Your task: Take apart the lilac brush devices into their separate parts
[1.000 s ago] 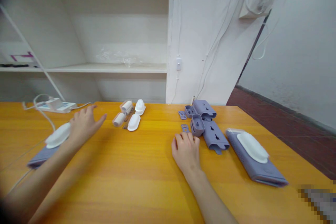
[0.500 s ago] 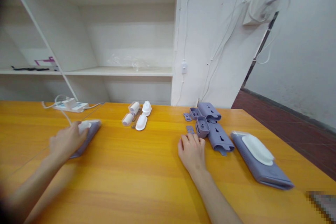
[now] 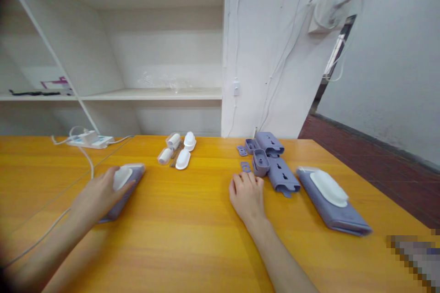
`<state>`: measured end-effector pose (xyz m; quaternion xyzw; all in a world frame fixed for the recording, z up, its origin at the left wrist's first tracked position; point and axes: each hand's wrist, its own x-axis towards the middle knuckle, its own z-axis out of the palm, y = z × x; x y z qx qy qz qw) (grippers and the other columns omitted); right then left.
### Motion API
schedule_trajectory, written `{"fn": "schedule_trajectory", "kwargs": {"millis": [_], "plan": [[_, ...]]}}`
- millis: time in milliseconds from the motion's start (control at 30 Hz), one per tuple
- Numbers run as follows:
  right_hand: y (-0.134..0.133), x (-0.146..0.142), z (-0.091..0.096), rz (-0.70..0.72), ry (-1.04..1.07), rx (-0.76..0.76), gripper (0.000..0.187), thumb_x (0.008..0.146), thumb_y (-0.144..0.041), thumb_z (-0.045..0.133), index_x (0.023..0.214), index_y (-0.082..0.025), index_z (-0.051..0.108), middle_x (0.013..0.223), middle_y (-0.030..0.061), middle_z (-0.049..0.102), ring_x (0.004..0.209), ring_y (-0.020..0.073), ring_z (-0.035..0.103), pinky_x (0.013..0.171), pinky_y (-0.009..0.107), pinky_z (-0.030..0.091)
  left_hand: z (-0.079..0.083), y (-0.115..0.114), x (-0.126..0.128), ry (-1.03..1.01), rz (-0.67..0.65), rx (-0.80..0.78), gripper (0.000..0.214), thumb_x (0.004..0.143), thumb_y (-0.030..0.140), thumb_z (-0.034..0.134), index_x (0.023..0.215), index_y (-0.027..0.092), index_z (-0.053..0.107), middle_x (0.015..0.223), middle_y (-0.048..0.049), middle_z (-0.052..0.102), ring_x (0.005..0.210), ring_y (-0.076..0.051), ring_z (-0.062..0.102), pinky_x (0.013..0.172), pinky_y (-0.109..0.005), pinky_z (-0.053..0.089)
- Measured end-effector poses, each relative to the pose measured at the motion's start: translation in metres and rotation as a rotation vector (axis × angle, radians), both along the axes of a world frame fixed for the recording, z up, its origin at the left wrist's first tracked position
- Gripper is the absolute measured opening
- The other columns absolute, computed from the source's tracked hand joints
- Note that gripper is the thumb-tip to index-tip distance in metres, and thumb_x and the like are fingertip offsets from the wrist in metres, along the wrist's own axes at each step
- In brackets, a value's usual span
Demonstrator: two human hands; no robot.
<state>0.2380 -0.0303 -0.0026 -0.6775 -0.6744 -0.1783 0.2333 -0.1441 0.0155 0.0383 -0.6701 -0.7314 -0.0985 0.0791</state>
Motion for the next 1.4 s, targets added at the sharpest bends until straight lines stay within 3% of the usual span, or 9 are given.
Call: {"fn": "schedule_trajectory", "kwargs": {"millis": [167,300,400,500,600,800,933,1100,1400], "plan": [[-0.003,-0.004,0.001,0.047,0.042,0.028,0.019,0.09,-0.023,0.047,0.097,-0.02,0.066,0.096,0.0069,0.066,0.095,0.0244,0.054,0.082,0.04,0.03,0.006,-0.04,0.057,-0.13,-0.18,-0.088,0.057,0.082,0.047,0.049,0.13,0.016,0.041,0.112,-0.0152,0.06,0.105,-0.034,0.056,0.081,-0.043,0.046],[-0.01,-0.008,0.003,0.16,0.169,0.015,0.028,0.096,-0.028,0.037,0.103,-0.021,0.063,0.101,0.0068,0.065,0.098,0.0238,0.054,0.084,0.041,0.033,0.003,-0.067,0.101,-0.341,-0.658,-0.165,0.076,0.074,0.034,0.066,0.14,0.026,0.029,0.133,-0.008,0.05,0.119,-0.025,0.048,0.099,-0.038,0.04],[-0.023,-0.007,0.001,0.271,0.322,-0.042,0.033,0.098,-0.031,0.03,0.112,-0.021,0.059,0.107,0.0068,0.064,0.101,0.0221,0.054,0.086,0.039,0.036,0.0,-0.074,0.127,-0.404,-0.797,-0.116,0.077,0.068,0.033,0.073,0.135,0.026,0.036,0.134,-0.007,0.048,0.121,-0.026,0.044,0.103,-0.04,0.037],[-0.039,-0.002,-0.002,0.368,0.453,-0.118,0.036,0.097,-0.037,0.031,0.12,-0.021,0.054,0.115,0.0074,0.061,0.108,0.0214,0.052,0.091,0.038,0.039,-0.005,-0.07,0.148,-0.425,-0.837,-0.081,0.077,0.066,0.038,0.076,0.132,0.026,0.039,0.127,-0.007,0.052,0.114,-0.028,0.048,0.098,-0.043,0.04],[-0.051,0.0,-0.005,0.435,0.453,-0.193,0.042,0.092,-0.044,0.044,0.127,-0.022,0.049,0.126,0.0092,0.053,0.117,0.0238,0.046,0.099,0.041,0.037,-0.015,-0.063,0.16,-0.438,-0.85,-0.011,0.078,0.064,0.045,0.077,0.13,0.024,0.041,0.122,-0.0086,0.055,0.109,-0.029,0.05,0.094,-0.045,0.042],[-0.055,0.0,0.0,0.467,0.417,-0.333,0.069,0.077,-0.043,0.065,0.138,-0.022,0.04,0.141,0.0096,0.037,0.129,0.0257,0.035,0.109,0.042,0.03,-0.036,-0.054,0.149,-0.479,-0.888,0.111,0.081,0.067,0.053,0.072,0.133,0.023,0.035,0.127,-0.0116,0.051,0.114,-0.029,0.048,0.098,-0.046,0.04],[-0.054,0.007,0.003,0.468,0.448,-0.423,0.083,0.069,-0.04,0.072,0.141,-0.021,0.035,0.142,0.0096,0.038,0.13,0.0249,0.036,0.111,0.04,0.03,-0.038,-0.048,0.139,-0.508,-0.881,0.053,0.093,0.059,0.058,0.076,0.134,0.022,0.033,0.125,-0.0118,0.051,0.114,-0.029,0.049,0.096,-0.044,0.042],[-0.054,0.007,0.004,0.377,0.426,-0.426,0.096,0.059,-0.044,0.077,0.141,-0.013,0.036,0.137,0.0139,0.043,0.126,0.0291,0.039,0.109,0.042,0.031,-0.04,-0.044,0.142,-0.527,-0.84,0.048,0.103,0.054,0.059,0.078,0.136,0.02,0.03,0.12,-0.013,0.052,0.108,-0.03,0.051,0.093,-0.046,0.044],[-0.054,0.008,0.018,0.459,0.56,-0.475,0.086,0.053,-0.039,0.082,0.13,-0.018,0.05,0.129,0.0095,0.051,0.117,0.0257,0.049,0.104,0.037,0.037,-0.035,-0.041,0.137,-0.621,-0.87,-0.062,0.099,0.051,0.057,0.08,0.133,0.02,0.037,0.118,-0.0105,0.052,0.106,-0.027,0.051,0.093,-0.042,0.044]]}}
